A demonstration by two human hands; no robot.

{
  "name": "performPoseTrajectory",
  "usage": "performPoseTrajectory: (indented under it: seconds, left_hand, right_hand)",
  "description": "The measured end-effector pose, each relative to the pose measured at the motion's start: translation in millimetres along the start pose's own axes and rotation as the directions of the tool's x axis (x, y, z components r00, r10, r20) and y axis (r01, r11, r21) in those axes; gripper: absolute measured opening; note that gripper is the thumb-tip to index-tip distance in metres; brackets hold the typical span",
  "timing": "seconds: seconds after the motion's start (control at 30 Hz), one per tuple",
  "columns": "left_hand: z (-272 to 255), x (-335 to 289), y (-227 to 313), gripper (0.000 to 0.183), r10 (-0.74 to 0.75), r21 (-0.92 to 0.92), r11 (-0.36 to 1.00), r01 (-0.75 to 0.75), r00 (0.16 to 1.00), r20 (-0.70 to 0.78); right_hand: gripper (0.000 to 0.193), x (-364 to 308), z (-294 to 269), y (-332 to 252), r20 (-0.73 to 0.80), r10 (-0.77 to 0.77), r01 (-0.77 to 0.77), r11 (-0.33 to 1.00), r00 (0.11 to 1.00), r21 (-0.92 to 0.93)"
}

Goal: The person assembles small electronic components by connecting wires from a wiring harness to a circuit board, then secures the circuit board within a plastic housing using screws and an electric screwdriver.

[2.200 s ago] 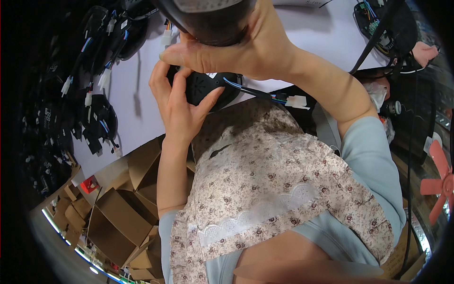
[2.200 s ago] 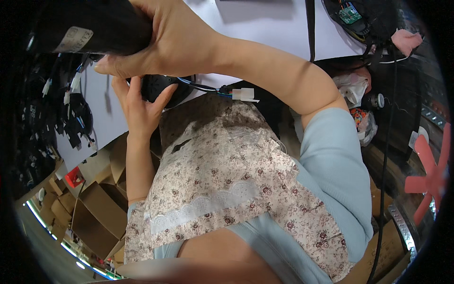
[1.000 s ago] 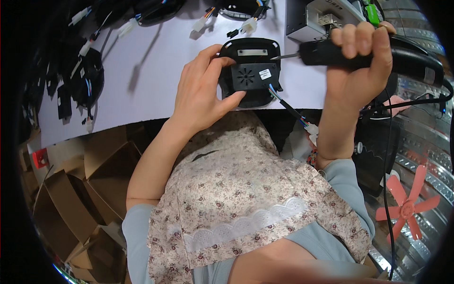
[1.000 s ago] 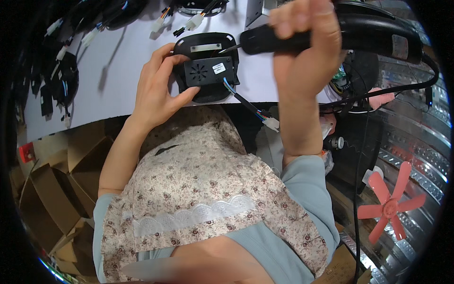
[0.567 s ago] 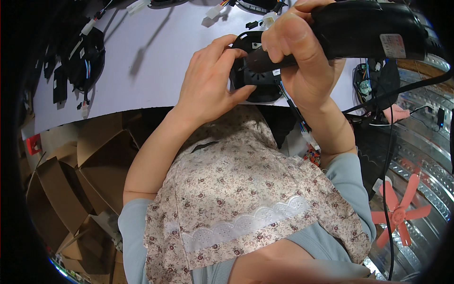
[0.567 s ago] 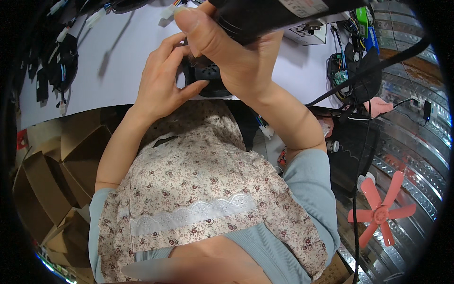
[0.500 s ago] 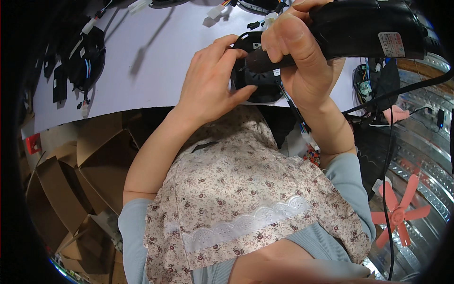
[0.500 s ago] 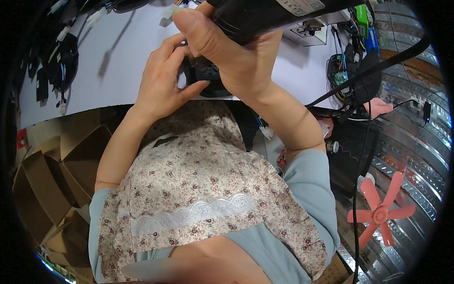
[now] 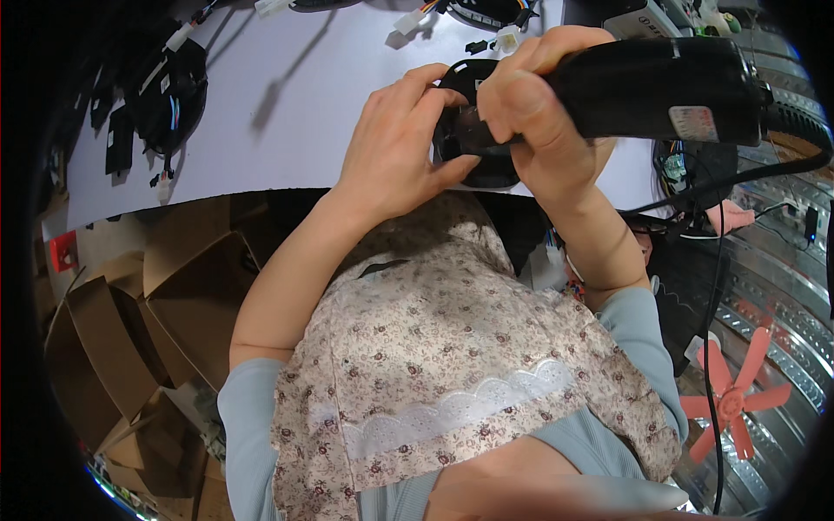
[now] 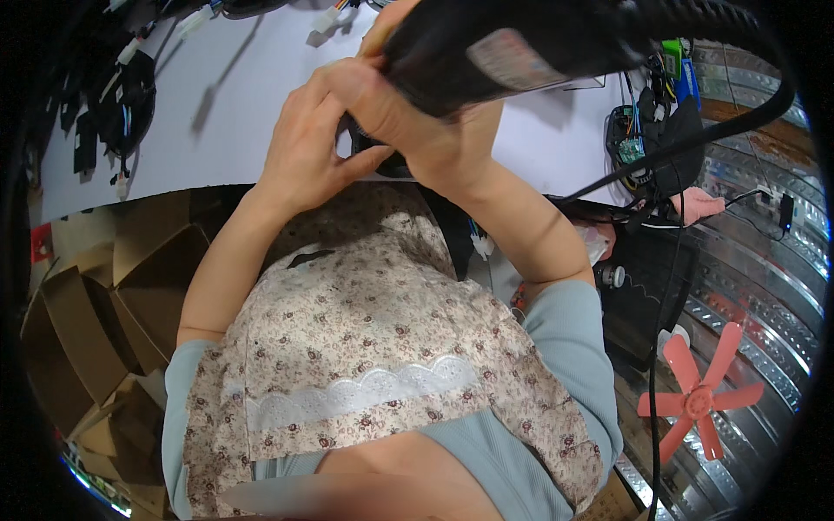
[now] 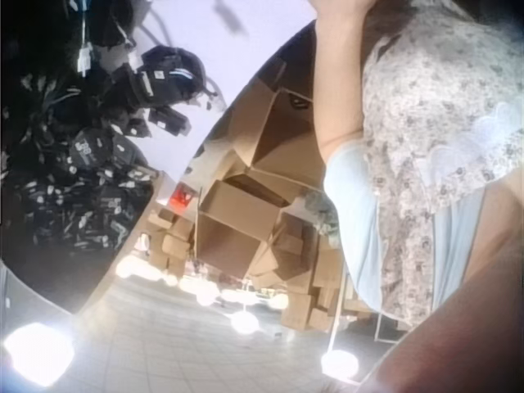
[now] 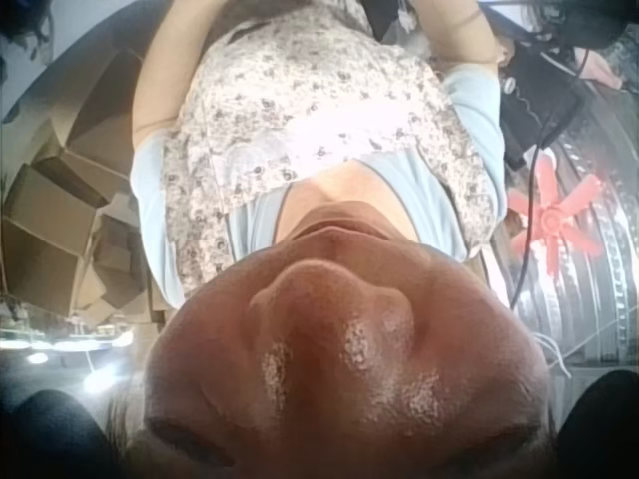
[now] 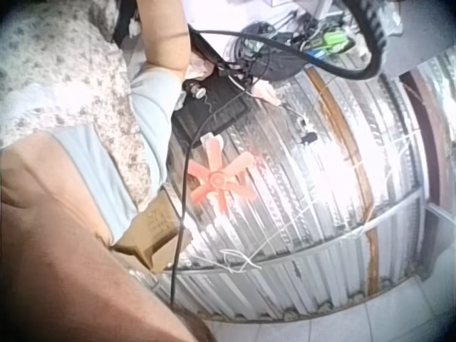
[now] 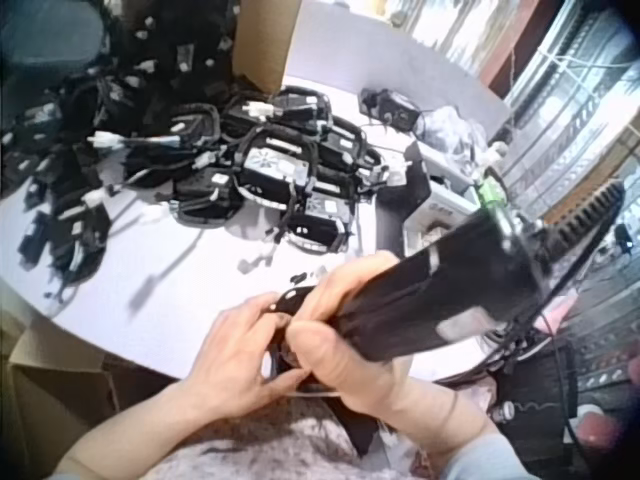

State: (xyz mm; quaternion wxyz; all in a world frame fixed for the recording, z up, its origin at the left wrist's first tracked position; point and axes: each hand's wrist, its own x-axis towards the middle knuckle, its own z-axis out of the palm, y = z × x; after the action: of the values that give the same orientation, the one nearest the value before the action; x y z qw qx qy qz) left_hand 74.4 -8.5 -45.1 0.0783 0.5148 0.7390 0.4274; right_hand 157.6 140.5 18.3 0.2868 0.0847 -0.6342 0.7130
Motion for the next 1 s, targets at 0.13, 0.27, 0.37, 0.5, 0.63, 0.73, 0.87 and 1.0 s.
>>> performPoseTrajectory:
  seconds: [0.13, 0.27, 0.37, 0.5, 0.63, 0.73, 0.87, 1.0]
  left_hand:
    - [-2, -1, 2, 0.059, -0.02, 0.031, 0.999, 0.02, 1.0, 0.006]
    - [-3, -1, 3, 0.057, -0.019, 0.028, 0.999, 0.02, 1.0, -0.006]
    - [-3, 0, 4, 0.057, -0.026, 0.018, 1.0, 0.026, 1.0, 0.01]
    - [-3, -1, 3, 0.057, -0.017, 0.018, 1.0, 0.017, 1.0, 0.011]
    - [-3, -1, 3, 0.058, -0.032, 0.024, 0.999, 0.031, 0.999, 0.007]
    - [-2, -1, 2, 0.061, -0.013, 0.024, 1.0, 0.013, 1.0, 0.004]
    - [0, 0, 0, 0.072, 0.027, 0.021, 0.999, -0.026, 0.999, -0.026]
    - [0, 0, -1, 0.058, 0.027, -0.003, 1.0, -0.027, 0.999, -0.021]
  right_hand:
    - [0.022, 4, -7, -6, -0.008, -0.068, 0.069, 0.996, 0.998, 0.059]
    - [0.022, 10, -7, -7, 0.013, -0.102, 0.102, 0.994, 0.995, 0.03]
    - [0.022, 10, -5, -5, 0.006, -0.092, 0.092, 0.996, 0.996, 0.015]
    - [0.026, 8, 7, -4, -0.089, -0.045, 0.049, 0.998, 0.995, 0.047]
    - [0.021, 12, 0, -8, 0.012, -0.042, 0.042, 0.999, 0.999, 0.005]
    - [0.021, 12, -3, -7, 0.029, -0.054, 0.052, 0.998, 0.998, 0.046]
    - [0.022, 10, 1, -7, 0.031, -0.051, 0.049, 0.998, 0.998, 0.04]
    - [0.024, 10, 7, -6, -0.012, -0.034, 0.033, 0.999, 0.999, -0.038]
